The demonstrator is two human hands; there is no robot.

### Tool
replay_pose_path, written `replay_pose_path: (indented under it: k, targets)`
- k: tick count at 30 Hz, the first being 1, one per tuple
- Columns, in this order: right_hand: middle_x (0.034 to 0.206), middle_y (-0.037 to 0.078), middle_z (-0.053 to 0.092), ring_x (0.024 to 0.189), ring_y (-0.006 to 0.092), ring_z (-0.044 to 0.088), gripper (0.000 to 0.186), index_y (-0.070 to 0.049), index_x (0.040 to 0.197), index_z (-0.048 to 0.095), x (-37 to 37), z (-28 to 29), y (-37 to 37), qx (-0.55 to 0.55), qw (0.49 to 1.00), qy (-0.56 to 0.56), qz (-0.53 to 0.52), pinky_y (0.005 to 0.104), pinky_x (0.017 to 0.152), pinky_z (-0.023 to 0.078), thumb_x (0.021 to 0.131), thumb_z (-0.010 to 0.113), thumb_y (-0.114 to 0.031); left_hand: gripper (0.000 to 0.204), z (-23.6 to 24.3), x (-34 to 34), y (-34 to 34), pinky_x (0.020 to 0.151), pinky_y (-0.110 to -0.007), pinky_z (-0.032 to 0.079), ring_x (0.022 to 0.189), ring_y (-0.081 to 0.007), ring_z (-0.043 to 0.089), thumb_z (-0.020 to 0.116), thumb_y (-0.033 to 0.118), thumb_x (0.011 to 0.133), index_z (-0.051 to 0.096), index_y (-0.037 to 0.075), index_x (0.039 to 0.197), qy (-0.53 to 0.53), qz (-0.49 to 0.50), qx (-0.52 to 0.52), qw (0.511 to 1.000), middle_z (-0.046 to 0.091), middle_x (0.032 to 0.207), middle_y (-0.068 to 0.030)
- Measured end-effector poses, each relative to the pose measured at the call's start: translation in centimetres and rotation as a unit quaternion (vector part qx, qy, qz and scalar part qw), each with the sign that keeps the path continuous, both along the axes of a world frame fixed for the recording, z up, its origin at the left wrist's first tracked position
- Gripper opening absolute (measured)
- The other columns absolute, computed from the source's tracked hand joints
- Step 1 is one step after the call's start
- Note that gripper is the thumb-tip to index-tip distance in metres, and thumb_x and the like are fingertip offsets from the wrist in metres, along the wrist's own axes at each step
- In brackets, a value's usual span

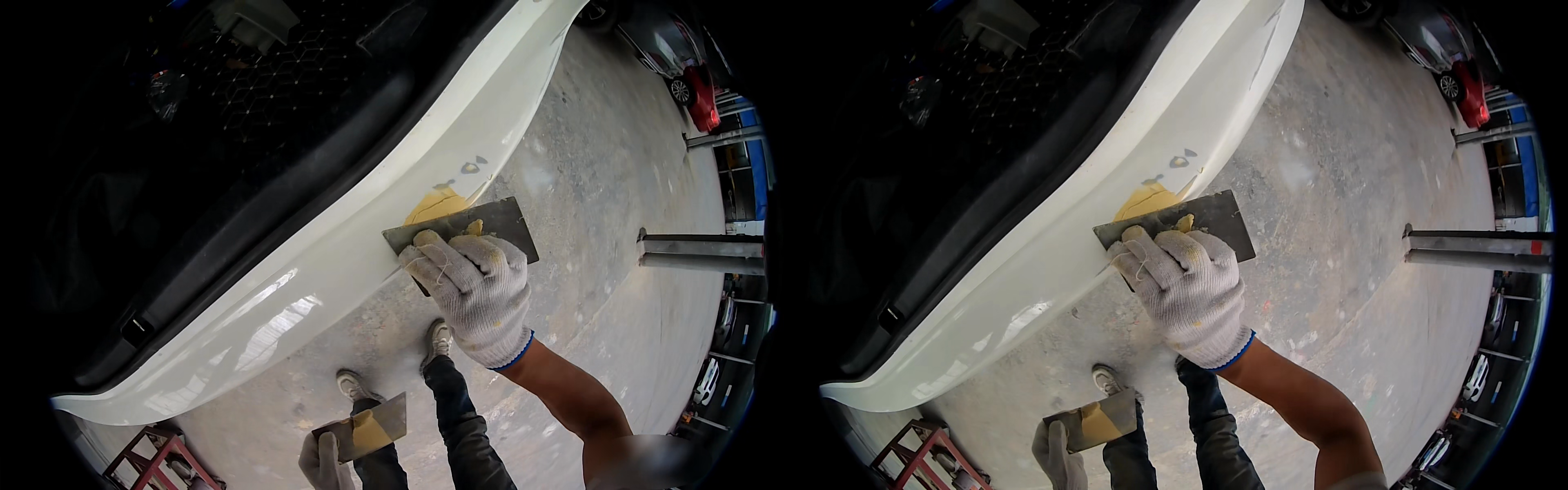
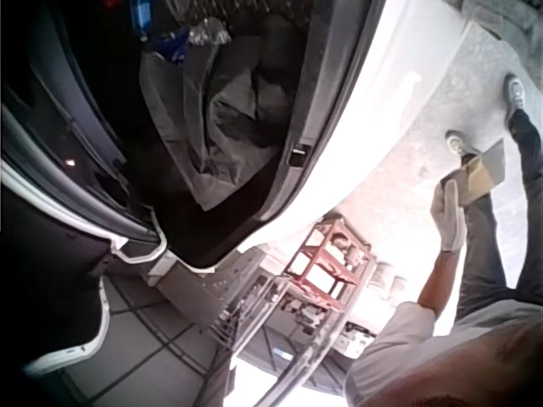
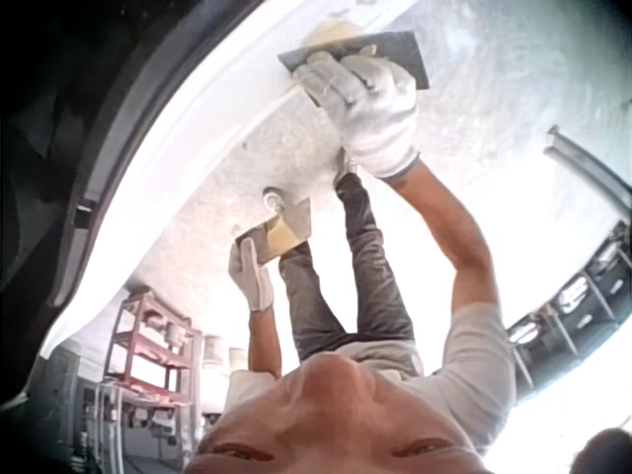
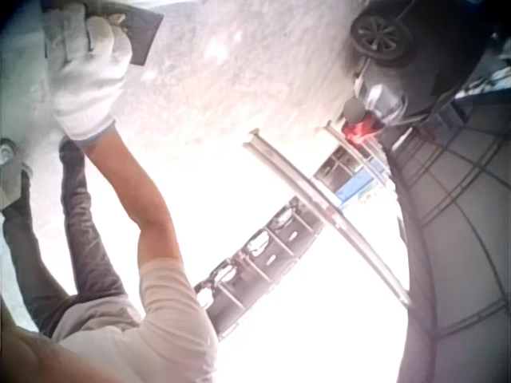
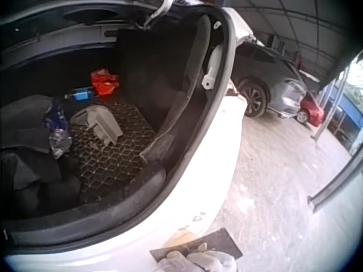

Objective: The person applies yellow body filler to the side and rear of a white car using a metal spreader and a sanding block. They spread the filler over several areas, then sand the surface to smooth it.

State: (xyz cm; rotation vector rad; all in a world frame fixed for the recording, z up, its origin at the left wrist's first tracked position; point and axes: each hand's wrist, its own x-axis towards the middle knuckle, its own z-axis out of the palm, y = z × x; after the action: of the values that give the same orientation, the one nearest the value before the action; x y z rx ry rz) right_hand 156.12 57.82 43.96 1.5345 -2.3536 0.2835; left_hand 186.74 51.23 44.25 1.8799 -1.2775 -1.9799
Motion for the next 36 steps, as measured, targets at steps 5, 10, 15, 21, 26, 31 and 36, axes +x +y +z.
replay_pose_path:
  k: [5,10,15,21,26,31,36]
  targets:
    - [0.128,-0.005,0.059,0.112,0.0176,0.053,0.049,-0.021,0.119,0.070,0.5,1.1,0.0,0.002,1.000,-0.016,0.000,0.0376,0.094,0.045,0.070,0.069,-0.016,0.026,0.4,-0.3,-0.8,0.080,-0.028,0.048,0.092,-0.0121,0.059,0.056,0.022,0.102,0.066,-0.001,0.111,0.011,-0.002,0.006,1.000,0.066,0.102,-0.0042]
    - [0.126,-0.003,0.060,0.114,0.0191,0.052,0.045,-0.019,0.118,0.071,-1.0,0.5,-0.7,0.006,1.000,-0.001,-0.024,0.0391,0.096,0.043,0.073,0.069,-0.016,0.025,-0.7,0.5,-0.8,0.080,-0.028,0.048,0.092,-0.0126,0.059,0.056,0.021,0.102,0.066,0.000,0.111,0.022,0.008,0.002,1.000,0.066,0.102,-0.0040]
    - [0.123,-0.003,0.065,0.108,0.0182,0.055,0.052,-0.017,0.116,0.071,1.0,0.8,-0.4,-0.010,1.000,-0.022,-0.011,0.0390,0.093,0.044,0.065,0.068,-0.016,0.024,-0.9,0.5,-1.2,0.079,-0.028,0.048,0.090,-0.0121,0.060,0.057,0.021,0.101,0.067,0.000,0.109,0.015,0.005,-0.007,1.000,0.066,0.101,-0.0035]
    - [0.127,-0.002,0.060,0.113,0.0200,0.052,0.047,-0.019,0.120,0.069,-2.1,2.0,-0.9,0.023,1.000,0.013,-0.015,0.0406,0.096,0.042,0.073,0.072,-0.015,0.023,-0.4,0.2,-1.8,0.077,-0.028,0.047,0.089,-0.0116,0.059,0.057,0.021,0.101,0.067,0.001,0.108,0.017,-0.011,-0.015,1.000,0.066,0.099,-0.0031]
    - [0.126,-0.003,0.061,0.112,0.0195,0.052,0.048,-0.018,0.119,0.069,0.4,1.3,-0.5,0.023,0.999,-0.006,-0.025,0.0394,0.095,0.043,0.071,0.071,-0.016,0.024,-0.8,0.4,-2.0,0.078,-0.028,0.048,0.090,-0.0122,0.060,0.057,0.021,0.101,0.067,0.001,0.109,0.025,0.002,-0.017,1.000,0.067,0.100,-0.0039]
    - [0.122,-0.002,0.065,0.108,0.0192,0.056,0.048,-0.017,0.114,0.070,3.3,5.0,0.9,0.011,0.993,-0.114,-0.028,0.0387,0.093,0.045,0.067,0.071,-0.010,0.023,-0.1,0.4,-3.0,0.081,-0.028,0.048,0.092,-0.0131,0.060,0.056,0.019,0.101,0.066,0.000,0.110,0.031,-0.035,-0.013,0.999,0.067,0.103,-0.0055]
    - [0.112,0.009,0.072,0.106,0.0253,0.067,0.027,-0.006,0.111,0.071,5.8,7.6,2.8,-0.131,0.798,-0.582,-0.090,0.0388,0.093,0.054,0.084,0.071,-0.008,0.019,1.8,-2.4,-5.6,0.076,-0.024,0.046,0.081,-0.0106,0.058,0.049,0.000,0.091,0.063,-0.009,0.100,0.161,-0.135,-0.016,0.978,0.068,0.095,-0.0119]
